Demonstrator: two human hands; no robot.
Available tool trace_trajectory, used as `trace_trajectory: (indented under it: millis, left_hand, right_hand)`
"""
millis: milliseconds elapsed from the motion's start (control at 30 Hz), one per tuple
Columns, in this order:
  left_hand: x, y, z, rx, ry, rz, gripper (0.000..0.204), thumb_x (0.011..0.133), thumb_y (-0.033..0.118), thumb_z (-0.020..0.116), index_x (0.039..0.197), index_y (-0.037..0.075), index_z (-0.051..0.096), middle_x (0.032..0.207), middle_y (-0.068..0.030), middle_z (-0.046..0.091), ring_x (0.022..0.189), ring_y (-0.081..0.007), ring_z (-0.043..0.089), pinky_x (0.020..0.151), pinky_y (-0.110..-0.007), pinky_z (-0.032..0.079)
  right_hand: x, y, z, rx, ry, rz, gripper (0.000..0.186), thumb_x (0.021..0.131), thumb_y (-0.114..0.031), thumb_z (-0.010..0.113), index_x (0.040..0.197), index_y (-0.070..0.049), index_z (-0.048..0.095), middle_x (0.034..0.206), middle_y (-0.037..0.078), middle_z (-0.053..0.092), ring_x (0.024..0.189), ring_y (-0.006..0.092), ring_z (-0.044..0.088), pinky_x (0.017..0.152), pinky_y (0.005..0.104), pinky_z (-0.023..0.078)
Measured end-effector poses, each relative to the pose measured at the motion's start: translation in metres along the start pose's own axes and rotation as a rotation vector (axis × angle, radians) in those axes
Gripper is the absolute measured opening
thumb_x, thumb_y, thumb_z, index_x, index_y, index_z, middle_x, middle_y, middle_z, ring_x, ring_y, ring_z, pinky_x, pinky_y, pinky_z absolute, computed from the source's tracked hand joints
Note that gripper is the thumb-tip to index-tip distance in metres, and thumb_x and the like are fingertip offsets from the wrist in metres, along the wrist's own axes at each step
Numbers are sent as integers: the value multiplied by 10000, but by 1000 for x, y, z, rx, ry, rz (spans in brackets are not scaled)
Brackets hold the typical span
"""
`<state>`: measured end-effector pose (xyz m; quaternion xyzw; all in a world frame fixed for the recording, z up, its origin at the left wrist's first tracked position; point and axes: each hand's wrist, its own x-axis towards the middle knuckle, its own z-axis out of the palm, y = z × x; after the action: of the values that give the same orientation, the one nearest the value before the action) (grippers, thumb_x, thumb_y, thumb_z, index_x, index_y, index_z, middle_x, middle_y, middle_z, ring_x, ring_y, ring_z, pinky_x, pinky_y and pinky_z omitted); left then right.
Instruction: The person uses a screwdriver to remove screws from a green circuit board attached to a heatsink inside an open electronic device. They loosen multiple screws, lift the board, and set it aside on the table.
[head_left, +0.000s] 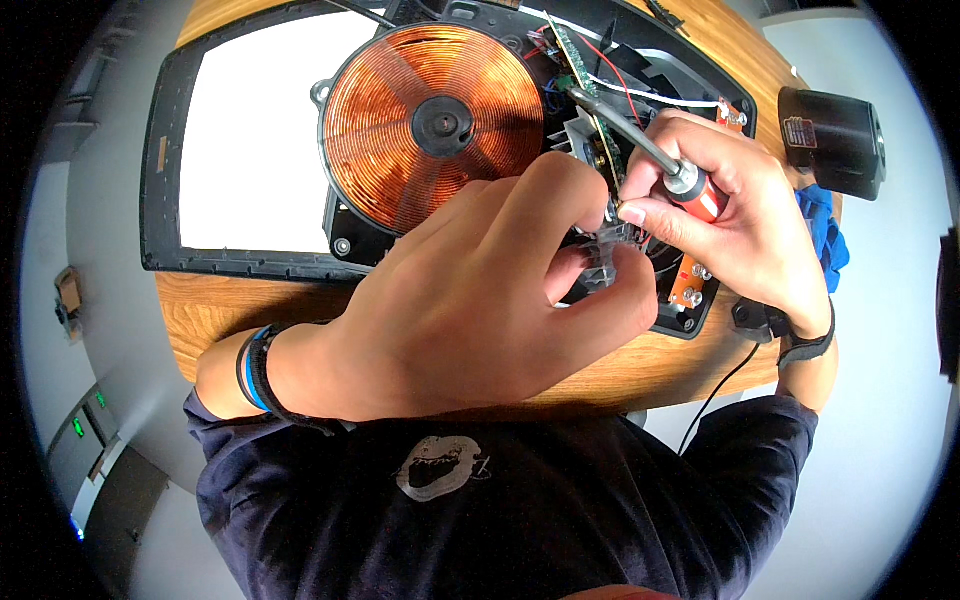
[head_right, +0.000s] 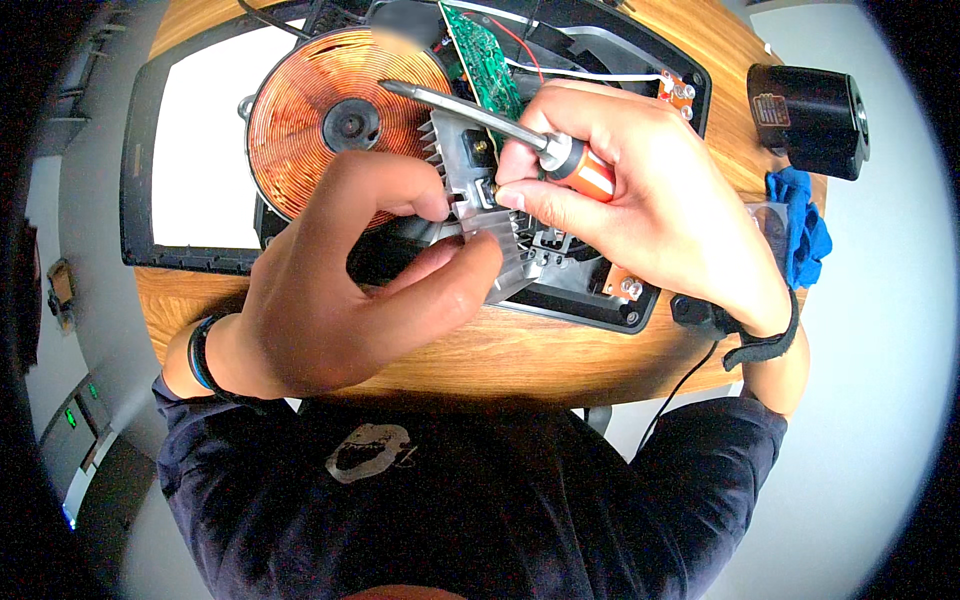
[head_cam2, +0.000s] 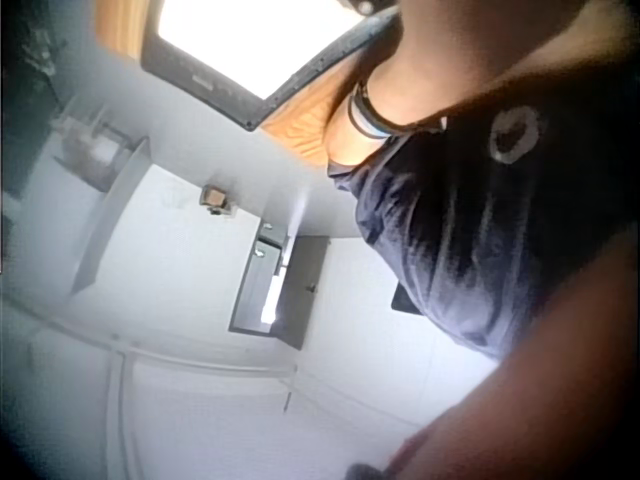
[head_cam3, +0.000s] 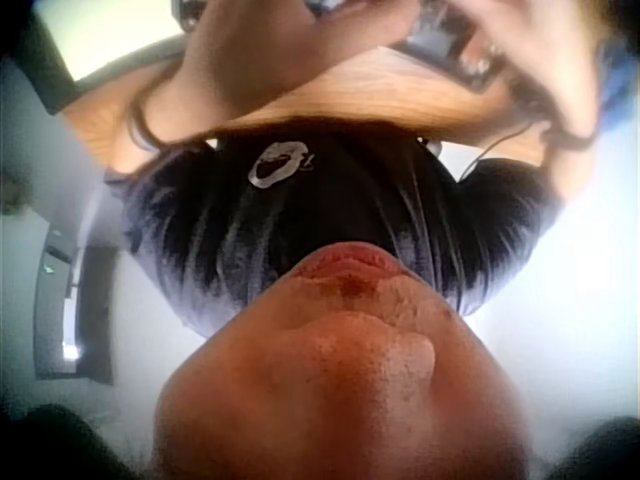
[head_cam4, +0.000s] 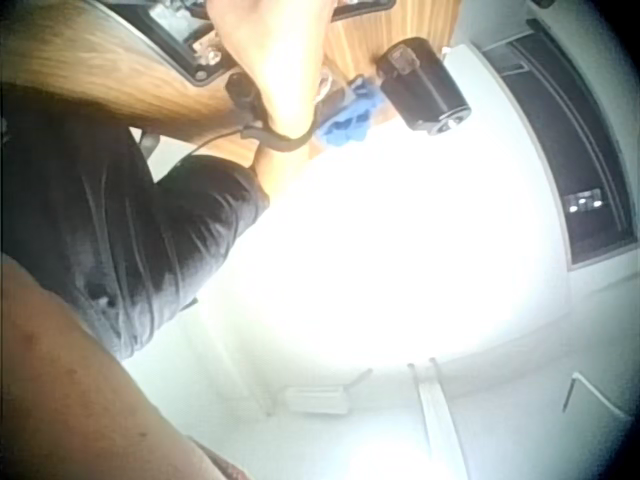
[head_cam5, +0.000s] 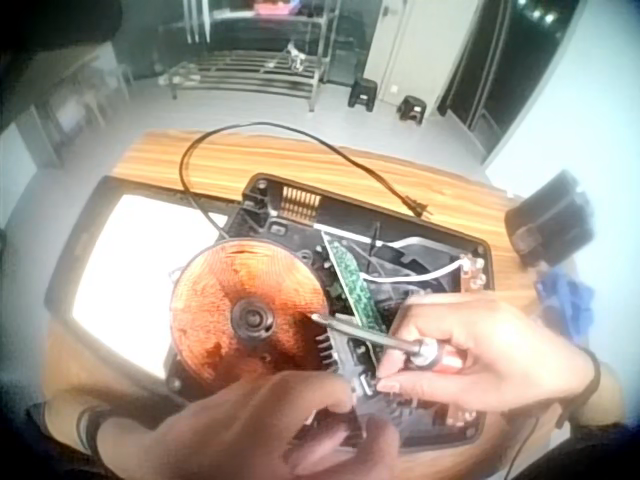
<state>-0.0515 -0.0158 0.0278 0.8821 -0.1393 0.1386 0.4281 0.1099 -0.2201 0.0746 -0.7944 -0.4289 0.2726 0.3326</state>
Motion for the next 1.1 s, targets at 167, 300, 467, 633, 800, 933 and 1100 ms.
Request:
trace_trajectory:
  millis: [167,300,467,633,800,933,1100]
  left_hand:
    - [2,4,-2,-6,3,-14,364,817,-70,904,1140,74,817,1177,-97,592,1013,-253,675,833,-333,574]
    - [1,2,-1,30,22,43,368,808,-76,901,1132,78,821,1185,-98,585,1020,-260,673,832,-333,576]
    - [1,3,-2,60,0,39,371,801,-85,897,1126,78,824,1181,-98,580,1020,-256,672,839,-333,583]
    - [1,2,-1,84,11,55,363,810,-91,887,1123,82,825,1170,-96,578,1000,-242,676,822,-326,590]
    - [0,1,2,89,36,62,355,817,-88,883,1124,81,824,1158,-95,580,982,-240,678,803,-327,588]
    - [1,2,1,94,28,58,348,825,-76,886,1129,82,824,1156,-96,582,983,-245,678,799,-329,582]
    - [0,1,-1,86,9,50,341,833,-69,886,1131,86,825,1158,-95,585,979,-249,674,800,-333,574]
  right_hand:
    - [9,7,-1,-34,6,-202,194,909,-75,896,1054,-22,779,960,47,686,924,204,660,857,350,532]
    - [11,3,-6,-127,-29,-228,199,902,-111,898,1043,-12,797,973,76,679,928,260,665,864,381,528]
    - [8,2,-4,-132,-4,-175,177,911,-104,889,1007,-3,780,981,87,666,934,269,664,858,376,531]
    - [5,1,-1,-142,34,-173,167,913,-76,879,1002,-6,757,1009,91,659,936,269,661,860,366,538]
    - [5,-1,1,-168,62,-177,162,908,-54,871,996,-13,742,1009,91,659,945,272,669,862,362,542]
    - [4,0,3,-160,60,-180,164,904,-49,870,994,-14,738,1008,92,663,950,274,672,865,365,541]
    - [4,-1,3,-155,53,-178,163,903,-46,869,987,-10,734,997,91,663,938,274,666,856,367,537]
